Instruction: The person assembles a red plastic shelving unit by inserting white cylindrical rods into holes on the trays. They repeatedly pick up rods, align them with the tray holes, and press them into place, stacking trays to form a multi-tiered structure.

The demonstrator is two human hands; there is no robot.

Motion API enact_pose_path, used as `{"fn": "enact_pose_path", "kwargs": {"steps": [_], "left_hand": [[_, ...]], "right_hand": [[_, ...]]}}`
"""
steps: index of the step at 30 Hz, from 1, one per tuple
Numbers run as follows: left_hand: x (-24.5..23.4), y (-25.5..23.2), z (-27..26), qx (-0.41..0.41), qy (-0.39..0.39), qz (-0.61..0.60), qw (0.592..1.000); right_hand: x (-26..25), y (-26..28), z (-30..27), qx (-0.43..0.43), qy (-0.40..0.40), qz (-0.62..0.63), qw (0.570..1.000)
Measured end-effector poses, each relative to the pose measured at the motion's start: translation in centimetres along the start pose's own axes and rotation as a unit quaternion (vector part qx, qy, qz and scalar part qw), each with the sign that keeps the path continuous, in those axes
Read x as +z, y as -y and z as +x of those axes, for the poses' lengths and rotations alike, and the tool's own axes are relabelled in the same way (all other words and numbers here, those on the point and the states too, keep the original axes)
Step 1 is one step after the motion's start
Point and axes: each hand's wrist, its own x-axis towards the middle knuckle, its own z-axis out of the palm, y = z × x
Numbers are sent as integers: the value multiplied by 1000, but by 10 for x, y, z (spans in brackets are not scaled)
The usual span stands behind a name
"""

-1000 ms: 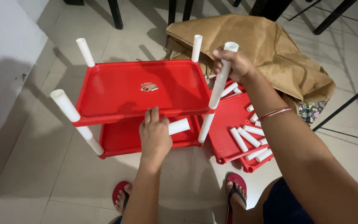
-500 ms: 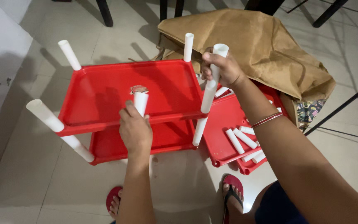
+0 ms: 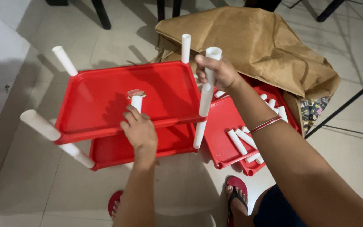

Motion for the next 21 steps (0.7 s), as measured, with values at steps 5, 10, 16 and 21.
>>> {"fn": "enact_pose_path", "kwargs": {"steps": [5, 10, 16, 21], "left_hand": [[15, 14, 18, 82, -78, 8, 994], [-8, 28, 33, 124, -37, 23, 991], [-48, 54, 22, 134, -25, 38, 990], [-65, 48, 13, 155, -47, 62, 985]], "right_hand": [[1, -4, 13, 2, -62, -6, 998], [4, -3, 35, 0, -67, 12, 998], [-11, -7, 56, 17, 98, 185, 978], [-15, -9, 49, 20, 138, 187, 972]]}}
